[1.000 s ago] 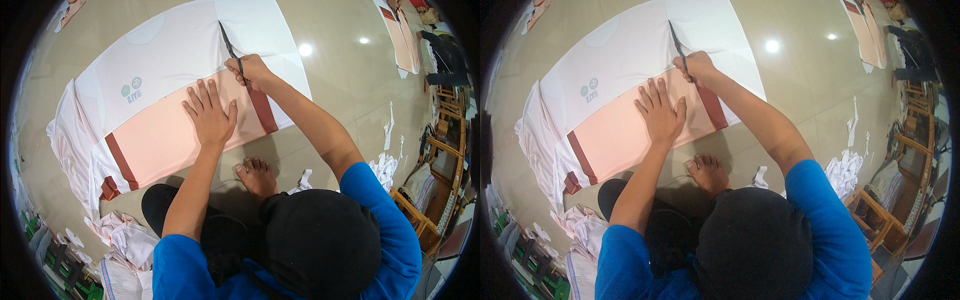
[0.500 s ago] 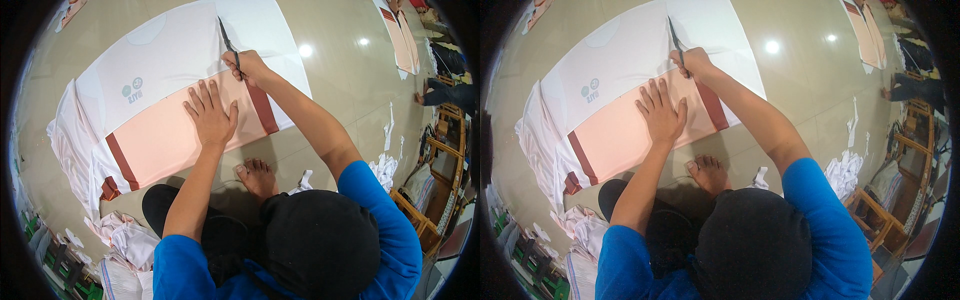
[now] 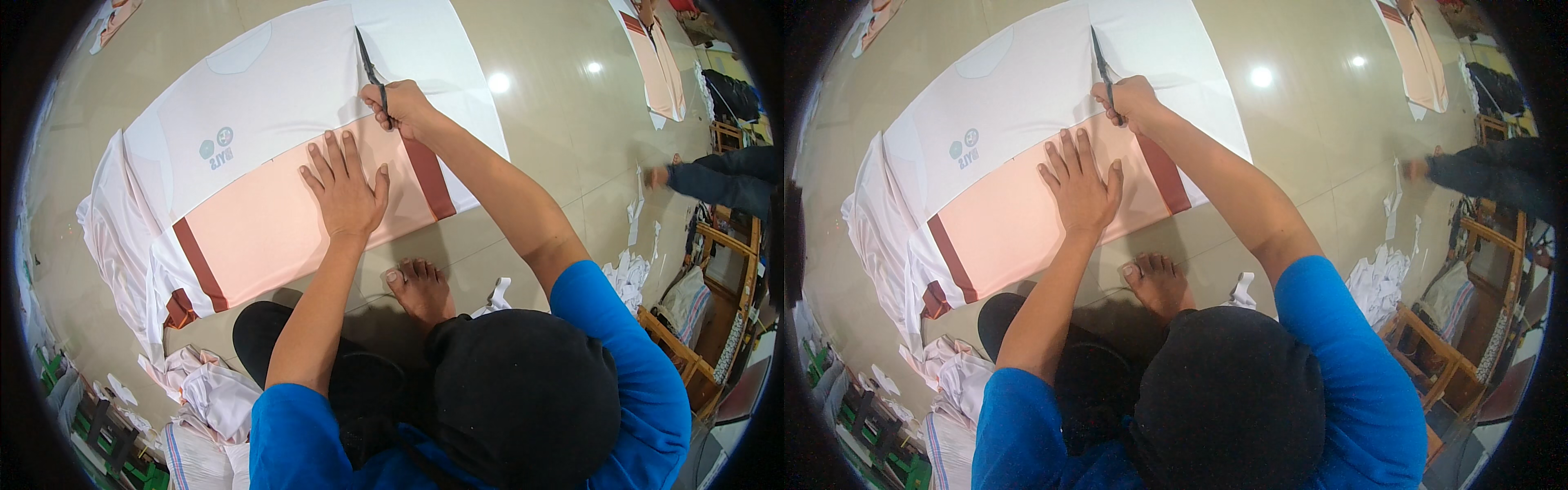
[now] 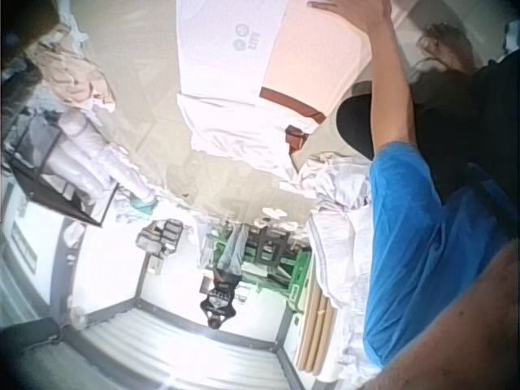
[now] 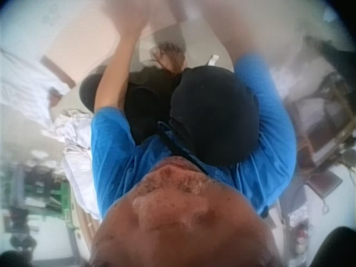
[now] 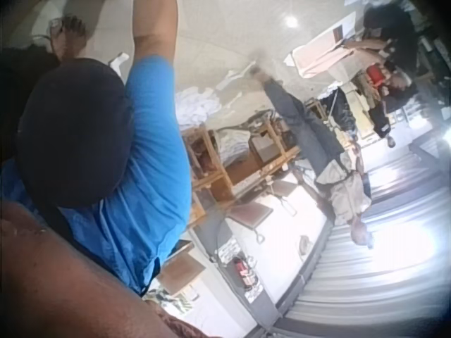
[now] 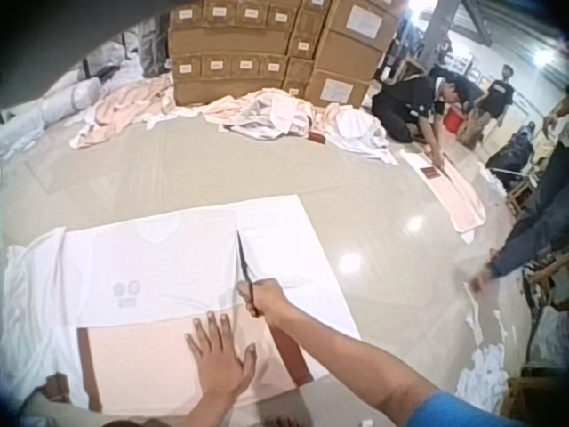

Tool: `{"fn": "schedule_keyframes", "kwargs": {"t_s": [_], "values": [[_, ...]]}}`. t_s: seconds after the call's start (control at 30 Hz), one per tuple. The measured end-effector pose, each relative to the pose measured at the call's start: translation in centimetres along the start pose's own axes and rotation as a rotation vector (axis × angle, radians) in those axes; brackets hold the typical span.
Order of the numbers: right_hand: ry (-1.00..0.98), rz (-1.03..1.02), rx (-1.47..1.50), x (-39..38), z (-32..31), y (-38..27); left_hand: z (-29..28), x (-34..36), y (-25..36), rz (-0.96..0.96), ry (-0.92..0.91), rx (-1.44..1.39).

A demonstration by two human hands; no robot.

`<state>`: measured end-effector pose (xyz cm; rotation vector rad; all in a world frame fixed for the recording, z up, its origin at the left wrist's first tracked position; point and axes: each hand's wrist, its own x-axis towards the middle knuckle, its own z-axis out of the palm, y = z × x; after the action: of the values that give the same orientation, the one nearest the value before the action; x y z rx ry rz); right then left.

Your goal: The person sits on the floor and cuts a large piece of white and peach-colored fabric using scissors. They fold the fabric, align the edges, and make precise cuts along the patterned border to separate sections.

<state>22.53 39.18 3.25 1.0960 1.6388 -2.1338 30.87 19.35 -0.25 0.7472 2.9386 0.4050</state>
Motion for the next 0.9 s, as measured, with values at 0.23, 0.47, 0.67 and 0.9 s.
{"fn": "schedule_keyframes", "kwargs": {"t_s": [0.23,0.47,0.67,0.9], "values": [[0.014,0.016,0.036,0.2,0.5,-0.9,-0.2,0.0,0.1,-0.002,-0.002,-0.007],[0.049,0.008,0.05,1.6,0.9,-1.2,-0.3,0.0,0.1,-0.001,0.004,-0.017],[0.046,0.007,0.005,2.3,0.9,-0.9,-0.4,0.0,0.1,-0.002,-0.006,-0.001],[0.014,0.015,0.06,2.5,1.1,-1.5,-0.4,0.0,0.2,-0.006,-0.014,0.012]]}}
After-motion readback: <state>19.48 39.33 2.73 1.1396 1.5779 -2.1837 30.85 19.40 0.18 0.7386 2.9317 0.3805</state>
